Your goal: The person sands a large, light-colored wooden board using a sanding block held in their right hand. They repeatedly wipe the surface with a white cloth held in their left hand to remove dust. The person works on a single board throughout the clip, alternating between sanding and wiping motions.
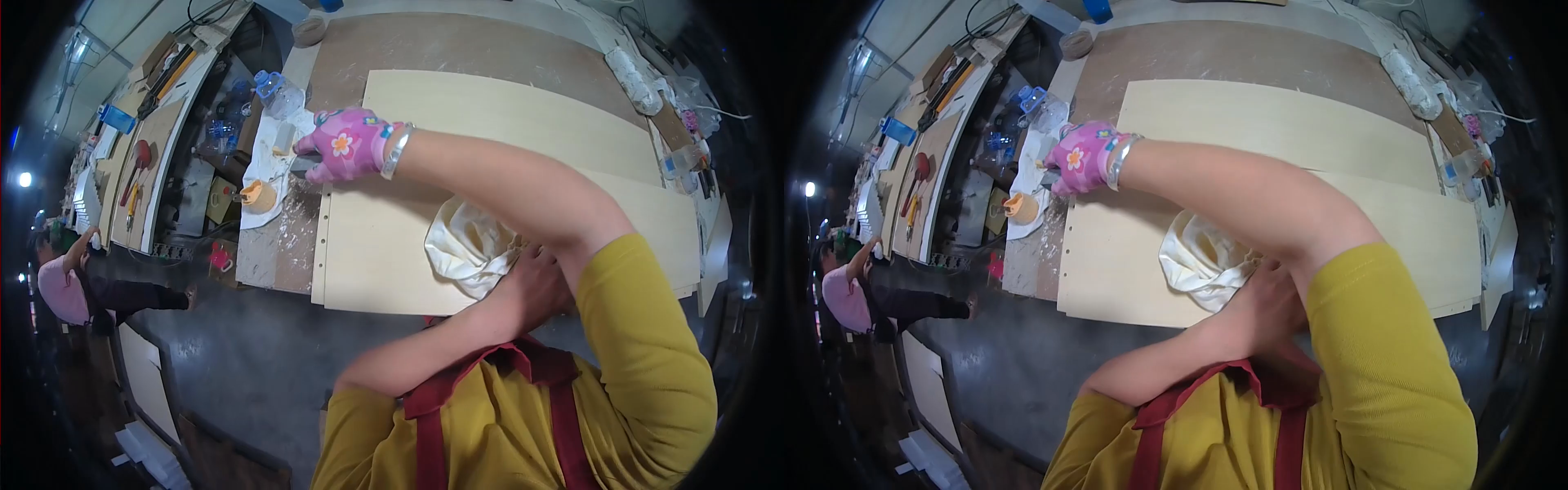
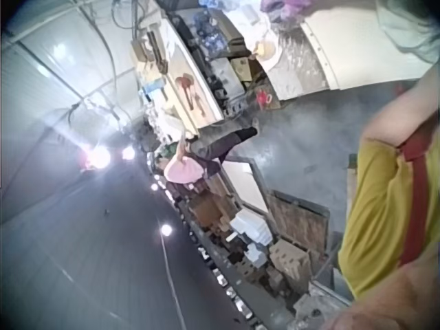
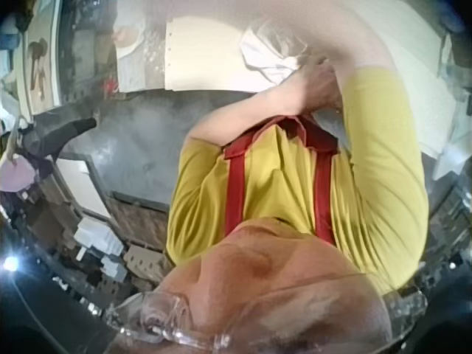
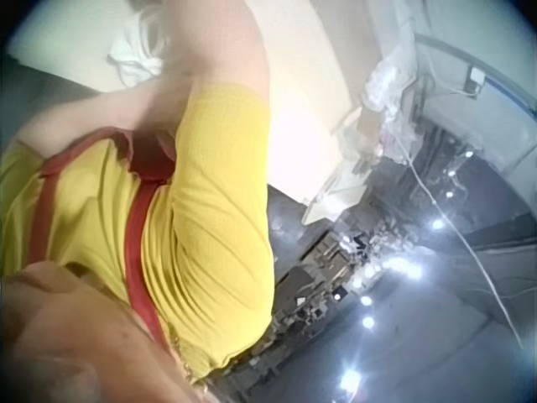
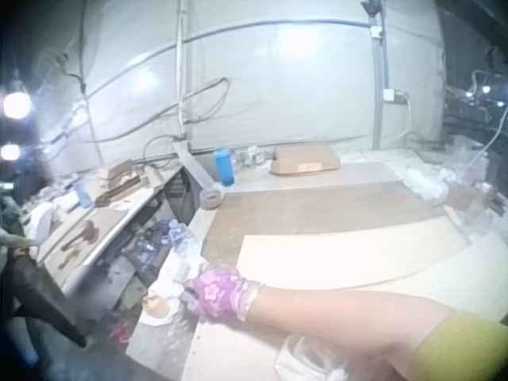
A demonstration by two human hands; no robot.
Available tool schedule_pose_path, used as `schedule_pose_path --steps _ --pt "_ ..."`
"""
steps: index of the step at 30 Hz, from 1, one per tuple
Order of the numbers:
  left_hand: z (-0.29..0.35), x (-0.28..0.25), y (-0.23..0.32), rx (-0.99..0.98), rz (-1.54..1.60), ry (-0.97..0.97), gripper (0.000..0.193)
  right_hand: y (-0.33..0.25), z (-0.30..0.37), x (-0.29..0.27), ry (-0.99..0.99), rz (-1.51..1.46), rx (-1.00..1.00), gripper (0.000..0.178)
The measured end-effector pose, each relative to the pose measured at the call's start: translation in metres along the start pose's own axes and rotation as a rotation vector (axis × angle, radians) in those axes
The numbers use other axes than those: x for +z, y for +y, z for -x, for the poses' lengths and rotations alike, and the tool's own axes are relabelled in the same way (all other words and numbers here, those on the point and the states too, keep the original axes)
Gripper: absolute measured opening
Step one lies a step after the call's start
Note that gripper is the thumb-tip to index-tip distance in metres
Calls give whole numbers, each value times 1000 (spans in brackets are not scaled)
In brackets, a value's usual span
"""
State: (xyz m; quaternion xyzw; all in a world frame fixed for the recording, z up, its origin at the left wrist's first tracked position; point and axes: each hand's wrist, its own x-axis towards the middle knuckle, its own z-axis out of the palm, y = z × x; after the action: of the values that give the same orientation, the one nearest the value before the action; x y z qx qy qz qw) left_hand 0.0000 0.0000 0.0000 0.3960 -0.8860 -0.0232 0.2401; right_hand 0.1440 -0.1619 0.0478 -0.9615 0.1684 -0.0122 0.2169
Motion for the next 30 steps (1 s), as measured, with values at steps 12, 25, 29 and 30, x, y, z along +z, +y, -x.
schedule_pose_path --steps 12,25,29,30 --pt "-2 15 6 -54 112 220 30 26 -9 -5 148 88 85 58" --pt "4 10 -1 -136 152 306 26 -7 24 -28 115 230 -140 51" --pt "4 12 -2 -63 227 384 30 -29 58 13 171 81 -404 45" --pt "5 10 -1 -47 266 456 31 -58 70 28 154 28 -502 45"
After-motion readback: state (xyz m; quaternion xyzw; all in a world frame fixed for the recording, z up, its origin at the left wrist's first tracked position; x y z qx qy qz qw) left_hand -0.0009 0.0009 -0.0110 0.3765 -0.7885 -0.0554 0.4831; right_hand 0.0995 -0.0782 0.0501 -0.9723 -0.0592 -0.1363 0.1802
